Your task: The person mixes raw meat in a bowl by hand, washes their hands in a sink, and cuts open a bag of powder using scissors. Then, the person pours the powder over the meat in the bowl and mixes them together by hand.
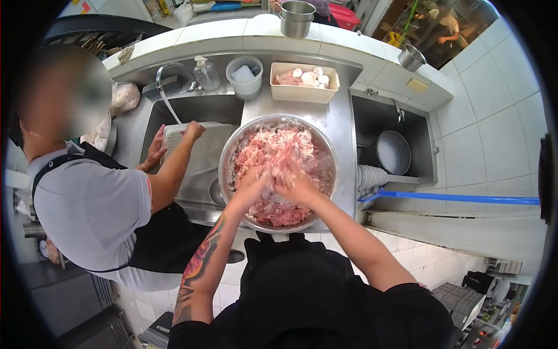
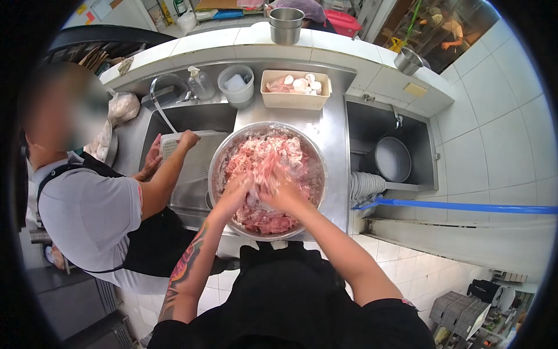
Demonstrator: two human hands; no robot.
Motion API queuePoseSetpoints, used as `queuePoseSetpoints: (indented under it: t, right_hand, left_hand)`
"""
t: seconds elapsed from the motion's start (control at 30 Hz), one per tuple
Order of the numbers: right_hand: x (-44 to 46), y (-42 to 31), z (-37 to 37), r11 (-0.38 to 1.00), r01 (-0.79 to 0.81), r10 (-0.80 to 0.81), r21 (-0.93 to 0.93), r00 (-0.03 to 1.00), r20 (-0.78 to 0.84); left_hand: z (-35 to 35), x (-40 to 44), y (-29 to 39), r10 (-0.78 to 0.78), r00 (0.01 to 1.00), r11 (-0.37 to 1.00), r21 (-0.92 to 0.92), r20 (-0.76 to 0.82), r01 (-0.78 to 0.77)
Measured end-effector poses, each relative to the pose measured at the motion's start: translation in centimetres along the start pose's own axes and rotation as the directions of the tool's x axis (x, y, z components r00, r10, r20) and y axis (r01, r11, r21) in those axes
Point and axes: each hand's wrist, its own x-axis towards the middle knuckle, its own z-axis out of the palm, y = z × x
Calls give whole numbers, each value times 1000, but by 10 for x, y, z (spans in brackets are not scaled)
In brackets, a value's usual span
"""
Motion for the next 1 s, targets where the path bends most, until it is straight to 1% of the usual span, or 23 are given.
queuePoseSetpoints:
  t: [0.03, 0.1, 0.13, 0.17, 0.2, 0.27, 0.3, 0.33, 0.37, 0.4, 0.43, 0.47, 0.5, 0.53, 0.57, 0.63, 0.7, 0.77, 0.8, 0.83, 0.9, 0.97, 1.0]
  right_hand:
    - [-3, 9, -10, 978, 142, -139, -150, 990, 35]
    - [-10, 27, -30, 805, 410, -408, -429, 907, 102]
    - [-4, 15, -58, 973, 178, -129, -146, 947, 294]
    - [1, 13, -77, 985, -158, 93, 77, 841, 533]
    - [3, 31, -78, 985, -159, 95, 74, 839, 536]
    - [5, 80, -58, 945, -298, 267, 135, 941, 208]
    - [6, 89, -48, 945, -298, 267, 134, 941, 208]
    - [8, 94, -36, 688, -568, 487, 452, 823, 293]
    - [12, 99, -21, 266, -703, 612, 660, 652, 448]
    - [15, 117, 5, 329, -718, 670, 614, 635, 383]
    - [16, 111, 11, 330, -717, 671, 614, 636, 382]
    - [17, 106, 17, 253, -667, 600, 700, 676, 428]
    - [18, 102, 20, 164, -615, 521, 772, 718, 461]
    - [25, 113, 34, -5, -609, 414, 793, 720, 556]
    - [23, 125, 43, -8, -607, 412, 795, 722, 556]
    - [14, 119, 42, -28, -643, 347, 765, 712, 611]
    - [9, 105, 37, -36, -683, 275, 729, 695, 664]
    - [3, 86, 25, -43, -728, 208, 685, 664, 719]
    - [0, 60, 8, 19, -750, 426, 661, 605, 673]
    - [4, 55, 1, 16, -752, 431, 659, 600, 674]
    - [22, 50, -16, 427, -715, 254, 553, 682, 686]
    - [32, 3, -50, 475, -686, 256, 551, 707, 659]
    - [34, -18, -62, 578, -536, 158, 615, 813, 560]
  left_hand:
    - [-4, -5, -4, 88, 989, 979, 172, 119, -108]
    - [-8, -21, -10, 11, 989, 973, 227, 149, -45]
    - [-8, -36, -10, 115, 990, 929, 344, 83, -137]
    - [-8, -47, -11, 226, 974, 861, 461, 31, -214]
    - [-7, -51, -18, 224, 974, 864, 457, 30, -213]
    - [-6, -51, -33, -45, 989, 981, 182, -140, 70]
    - [-3, -49, -29, -45, 989, 981, 182, -140, 70]
    - [3, -44, -22, -143, 980, 990, -9, -140, 143]
    - [7, -39, -17, -236, 964, 958, -198, -121, 210]
    - [10, -29, -27, -233, 965, 958, -198, -122, 206]
    - [15, -17, -43, -240, 960, 969, 25, -145, 246]
    - [18, -10, -58, -243, 955, 928, 247, -171, 280]
    - [21, -11, -59, -244, 954, 927, 246, -173, 282]
    - [24, -13, -60, -120, 981, 953, 258, -153, 157]
    - [27, -16, -59, 5, 992, 962, 270, -127, 29]
    - [41, -22, -52, 55, 986, 987, 158, -157, -30]
    - [52, -28, -40, 230, 956, 973, 61, -181, -223]
    - [59, -26, -40, 288, 927, 958, 91, -242, -273]
    - [58, -27, -25, 334, 919, 925, 259, -207, -278]
    - [57, -25, -13, 374, 913, 865, 417, -162, -281]
    - [50, -16, 3, 393, 912, 858, 405, -121, -316]
    - [41, -9, 26, 380, 920, 901, 266, -100, -343]
    - [31, -6, 36, 421, 903, 838, 415, -81, -353]
